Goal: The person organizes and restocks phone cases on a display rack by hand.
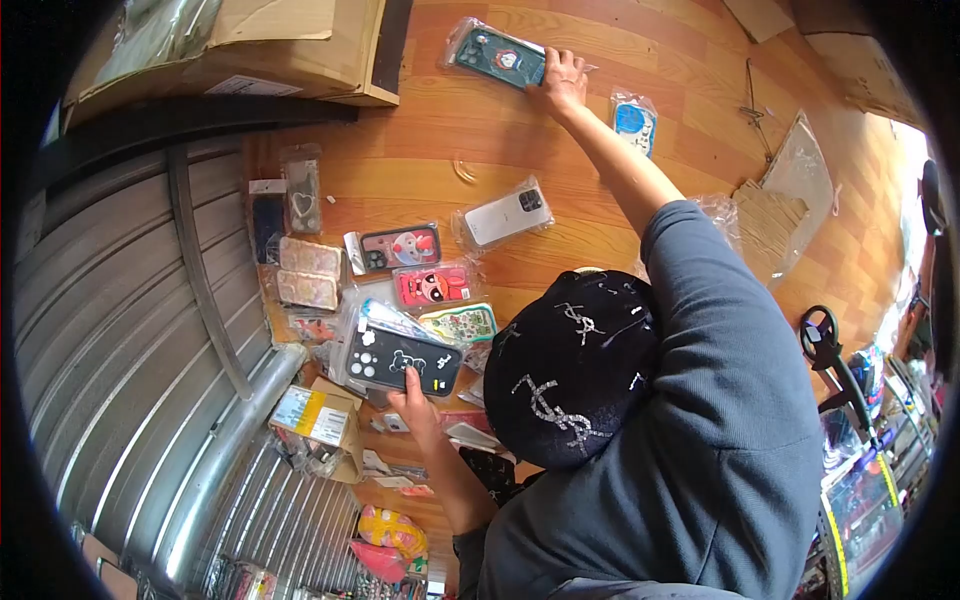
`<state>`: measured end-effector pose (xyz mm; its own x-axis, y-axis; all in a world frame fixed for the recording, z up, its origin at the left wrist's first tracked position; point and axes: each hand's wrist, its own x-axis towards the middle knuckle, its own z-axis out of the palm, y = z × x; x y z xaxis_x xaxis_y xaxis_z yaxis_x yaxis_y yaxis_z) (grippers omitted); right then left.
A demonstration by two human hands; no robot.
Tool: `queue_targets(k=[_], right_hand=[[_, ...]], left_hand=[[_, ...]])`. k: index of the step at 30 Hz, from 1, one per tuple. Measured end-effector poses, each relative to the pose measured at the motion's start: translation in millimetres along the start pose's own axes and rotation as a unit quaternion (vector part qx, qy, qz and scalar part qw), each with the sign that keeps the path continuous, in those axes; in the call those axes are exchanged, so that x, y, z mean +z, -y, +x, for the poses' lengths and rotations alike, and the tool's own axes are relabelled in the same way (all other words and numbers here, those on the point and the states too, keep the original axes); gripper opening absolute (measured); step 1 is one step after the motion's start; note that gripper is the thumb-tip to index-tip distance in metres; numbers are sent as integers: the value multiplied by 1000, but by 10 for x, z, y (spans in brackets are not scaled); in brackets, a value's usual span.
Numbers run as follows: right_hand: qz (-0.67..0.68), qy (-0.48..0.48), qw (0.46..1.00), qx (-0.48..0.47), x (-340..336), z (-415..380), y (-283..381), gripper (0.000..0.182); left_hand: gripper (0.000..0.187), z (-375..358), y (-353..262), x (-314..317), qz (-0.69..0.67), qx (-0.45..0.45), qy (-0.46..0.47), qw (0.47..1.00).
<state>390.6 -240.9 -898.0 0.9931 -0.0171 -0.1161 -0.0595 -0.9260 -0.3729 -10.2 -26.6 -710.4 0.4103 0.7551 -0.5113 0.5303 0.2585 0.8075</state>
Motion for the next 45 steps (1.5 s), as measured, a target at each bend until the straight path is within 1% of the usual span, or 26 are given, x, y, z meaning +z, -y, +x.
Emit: queue_targets(k=[1, 2, 3, 4, 5, 6, 7, 8, 9, 11, 12, 13, 15, 18, 23, 25, 27, 28, 31, 33, 35, 37, 39, 40, 43, 45], right_hand=[[7, 1, 1000, 14, 68, 6, 52, 75], [-5, -36, 999, -12, 105, -7, 59, 67], [-54, -87, 993, -66, 339, 89, -76, 61], [-136, -116, 981, -81, 595, 202, -200, 56], [-77, -36, 990, -115, 689, 305, -322, 55], [-105, -102, 972, -183, 789, 354, -380, 60], [-134, -10, 981, -137, 622, 306, -234, 67], [-132, 126, 980, -80, 414, 287, -32, 75], [-138, 61, 984, -100, 353, 211, 32, 79], [-72, 33, 993, -91, 349, 177, 63, 86], [-67, 45, 994, -75, 361, 169, 74, 87], [-59, 43, 994, -84, 330, 132, 109, 87], [-84, 71, 992, -68, 270, 74, 97, 83], [-76, 86, 992, -50, 241, 2, 74, 80], [-84, 89, 992, -26, 245, -77, 97, 73], [-85, 85, 992, -24, 227, -67, 110, 71], [-99, 114, 989, -4, 206, -63, 133, 74], [-94, 109, 989, -12, 213, -67, 150, 74], [-97, 118, 988, -11, 250, -137, 105, 76], [-67, 167, 984, -5, 256, -208, 89, 82], [-73, 200, 977, -9, 68, -405, 174, 83], [-49, 172, 983, -28, 2, -596, 166, 82], [-69, 153, 984, -66, 96, -671, 9, 87], [-75, 142, 983, -84, 127, -711, -51, 88], [-60, 192, 979, -40, -351, -992, 161, 85], [-58, 186, 980, -40, -519, -1112, 254, 86]], left_hand=[[31, 5, 10, 3, -7, 7, -4, 1000], [29, 7, 12, -5, 15, 7, -4, 1000], [29, 2, -42, 46, 11, 10, -21, 1000], [26, -5, -101, 135, -10, 4, -12, 1000], [24, 6, -137, 168, -29, 0, -13, 999], [28, 69, -141, 146, 21, -35, -29, 999], [28, 72, -295, 264, -30, -25, -11, 999], [25, 133, -296, 301, -51, 16, -4, 999], [21, 222, -241, 329, -79, 43, -6, 996], [18, 276, -392, 422, -71, 76, 48, 993], [18, 301, -410, 446, -87, 73, 56, 992], [19, 312, -423, 472, -99, 68, 67, 990], [19, 323, -432, 514, -101, 72, 66, 990], [19, 310, -448, 537, -108, 80, 70, 988], [19, 244, -510, 416, -137, 103, 76, 982], [19, 235, -494, 336, -139, 116, 69, 981], [20, 196, -519, 263, -140, 118, 68, 981], [21, 164, -540, 223, -132, 120, 62, 982], [22, 50, -639, 96, -113, 153, 51, 980], [24, 2, -672, -39, -105, 162, 38, 980], [26, -72, -710, -196, -146, 173, 22, 974], [25, -171, -784, -418, -167, 193, -4, 967], [24, -310, -876, -704, -185, 186, -45, 964], [24, -356, -917, -851, -206, 211, -56, 954], [23, -634, -1162, -1275, -243, 237, -78, 938], [26, -645, -1189, -1599, -234, 275, -124, 924]])
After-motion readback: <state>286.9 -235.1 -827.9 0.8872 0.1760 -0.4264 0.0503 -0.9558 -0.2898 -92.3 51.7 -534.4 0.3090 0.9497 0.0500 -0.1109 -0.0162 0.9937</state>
